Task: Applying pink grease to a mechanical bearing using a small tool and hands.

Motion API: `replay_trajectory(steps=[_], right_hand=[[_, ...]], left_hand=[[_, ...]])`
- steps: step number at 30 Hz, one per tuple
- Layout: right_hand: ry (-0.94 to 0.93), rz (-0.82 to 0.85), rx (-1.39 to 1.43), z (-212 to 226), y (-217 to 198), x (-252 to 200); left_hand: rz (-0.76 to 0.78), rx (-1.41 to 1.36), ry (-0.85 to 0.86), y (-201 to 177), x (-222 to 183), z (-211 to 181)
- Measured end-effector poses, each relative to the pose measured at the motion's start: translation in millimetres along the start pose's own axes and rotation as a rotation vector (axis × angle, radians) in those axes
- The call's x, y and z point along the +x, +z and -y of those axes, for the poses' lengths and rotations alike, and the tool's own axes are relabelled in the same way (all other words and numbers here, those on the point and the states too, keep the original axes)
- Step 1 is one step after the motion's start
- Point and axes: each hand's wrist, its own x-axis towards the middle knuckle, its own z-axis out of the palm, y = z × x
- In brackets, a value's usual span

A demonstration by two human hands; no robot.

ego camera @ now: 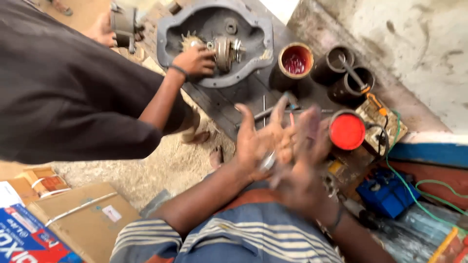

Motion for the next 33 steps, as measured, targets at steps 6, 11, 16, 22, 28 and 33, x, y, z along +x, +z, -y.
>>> replay_trajectory(steps=[6,11,16,22,28,33], right_hand=[[-0.074,-0.013,0.037,13,-13,10],[-0.054,0.012,0.093,9,-16,18],[-0.211,-0.006,0.074,5,-12,5],[-0.131,0.034,0.043,22,-22,8],[-0.08,-0.019,0.071,14,-15,7],[-0.139,-0.036,0.041,-8,-14,19]], left_hand=[[-0.302,0.188,0.064,47,5,4],[-0.277,0.415,-0.014,68,9,3],[-0.235,0.359,0.009,58,8,8],[0.137,-0.181,0.006,49,3,5],[-0.343,0.4,0.076,46,0,5],[-0.327,0.333,0.11,52,0,10]])
